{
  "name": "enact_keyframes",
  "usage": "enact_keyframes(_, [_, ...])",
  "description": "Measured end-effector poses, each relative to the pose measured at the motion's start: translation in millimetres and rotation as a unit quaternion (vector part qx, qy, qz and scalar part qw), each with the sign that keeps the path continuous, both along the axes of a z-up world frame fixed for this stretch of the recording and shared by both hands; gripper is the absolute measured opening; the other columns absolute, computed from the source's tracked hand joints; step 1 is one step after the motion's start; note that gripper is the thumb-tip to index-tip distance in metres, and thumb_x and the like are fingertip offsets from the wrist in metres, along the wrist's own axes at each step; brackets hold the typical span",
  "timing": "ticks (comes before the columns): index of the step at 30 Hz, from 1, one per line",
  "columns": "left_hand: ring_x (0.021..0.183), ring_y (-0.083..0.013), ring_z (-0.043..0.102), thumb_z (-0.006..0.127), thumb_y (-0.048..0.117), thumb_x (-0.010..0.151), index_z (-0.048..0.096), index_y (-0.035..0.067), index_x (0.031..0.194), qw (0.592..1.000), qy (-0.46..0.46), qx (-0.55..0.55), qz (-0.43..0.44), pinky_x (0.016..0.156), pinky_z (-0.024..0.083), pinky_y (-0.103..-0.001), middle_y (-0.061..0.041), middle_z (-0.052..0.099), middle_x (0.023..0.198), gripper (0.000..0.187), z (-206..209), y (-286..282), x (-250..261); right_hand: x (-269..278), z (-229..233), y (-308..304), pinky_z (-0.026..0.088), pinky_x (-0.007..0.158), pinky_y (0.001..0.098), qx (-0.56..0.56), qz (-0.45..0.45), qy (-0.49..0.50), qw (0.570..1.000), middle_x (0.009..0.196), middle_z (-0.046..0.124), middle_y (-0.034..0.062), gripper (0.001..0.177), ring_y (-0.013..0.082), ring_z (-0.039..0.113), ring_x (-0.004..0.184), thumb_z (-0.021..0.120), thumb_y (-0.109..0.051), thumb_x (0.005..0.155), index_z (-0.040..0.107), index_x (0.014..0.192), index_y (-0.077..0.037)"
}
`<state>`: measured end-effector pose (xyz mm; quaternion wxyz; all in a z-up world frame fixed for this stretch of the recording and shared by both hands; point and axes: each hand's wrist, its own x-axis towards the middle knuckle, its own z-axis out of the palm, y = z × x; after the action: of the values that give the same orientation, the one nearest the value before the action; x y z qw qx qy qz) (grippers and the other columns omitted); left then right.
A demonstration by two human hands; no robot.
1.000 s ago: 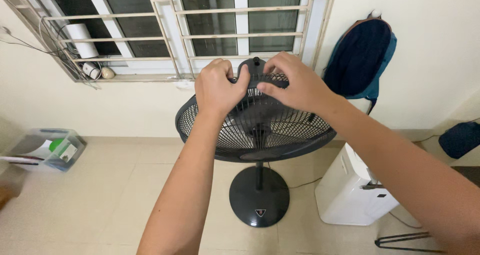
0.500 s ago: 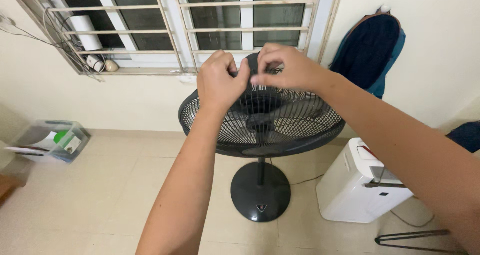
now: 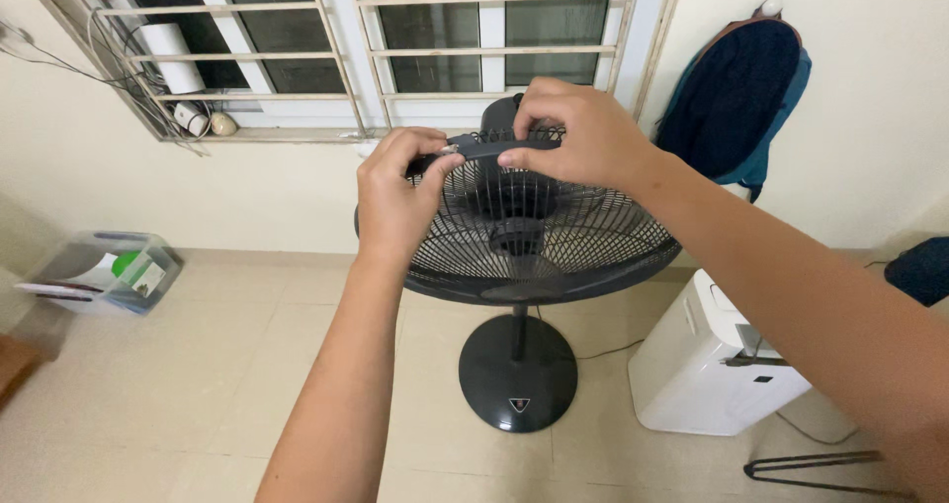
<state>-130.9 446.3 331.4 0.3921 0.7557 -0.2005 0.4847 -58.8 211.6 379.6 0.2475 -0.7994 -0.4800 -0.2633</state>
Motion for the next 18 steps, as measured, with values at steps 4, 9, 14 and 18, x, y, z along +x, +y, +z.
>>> enact_keyframes(4, [0.084,-0.0216,0.074,0.087,0.011,0.086,0.068,0.001,0.093,0.998,0.063,-0.015,-0.015,0.077,0.060,-0.032,-0.009,0.075,0.099,0.022,5.6,-0.2,-3.7,-2.5,-1.0,-1.2,0.052,0.076,0.0358,0.002,-0.010,0.002,1.000,0.098,0.065,0.0017,0.036,0.0225,0.067,0.090,0.087,-0.042,0.083,0.070,0.090,-0.010])
enact_keyframes(9, [0.094,-0.0251,0.075,0.090,0.010,0.079,0.069,-0.001,0.104,0.999,0.037,-0.011,0.004,0.085,0.060,-0.033,-0.013,0.074,0.102,0.035,5.3,-4.6,-6.0,-2.6,-0.1,-2.8,0.051,0.075,0.0363,0.004,-0.016,0.012,1.000,0.096,0.065,0.0017,0.036,0.0222,0.066,0.089,0.087,-0.041,0.083,0.070,0.090,-0.010])
enact_keyframes(14, [0.104,-0.0224,0.076,0.087,0.006,0.083,0.066,0.000,0.110,0.996,0.048,-0.063,-0.045,0.094,0.060,-0.033,-0.010,0.074,0.108,0.035,0.9,-2.7,-2.1,-2.0,-1.3,-1.3,0.053,0.075,0.0343,0.018,-0.011,0.011,1.000,0.096,0.065,0.0011,0.036,0.0211,0.066,0.089,0.088,-0.041,0.081,0.070,0.090,-0.011])
enact_keyframes(18, [0.098,-0.0197,0.070,0.084,-0.001,0.084,0.074,0.003,0.101,0.999,0.004,-0.032,0.003,0.079,0.059,-0.029,-0.009,0.067,0.106,0.020,-4.6,3.1,-4.5,-2.9,0.2,0.3,0.053,0.072,0.0334,0.023,-0.028,0.010,0.999,0.093,0.064,0.0013,0.038,0.0212,0.066,0.085,0.091,-0.041,0.077,0.070,0.088,-0.011])
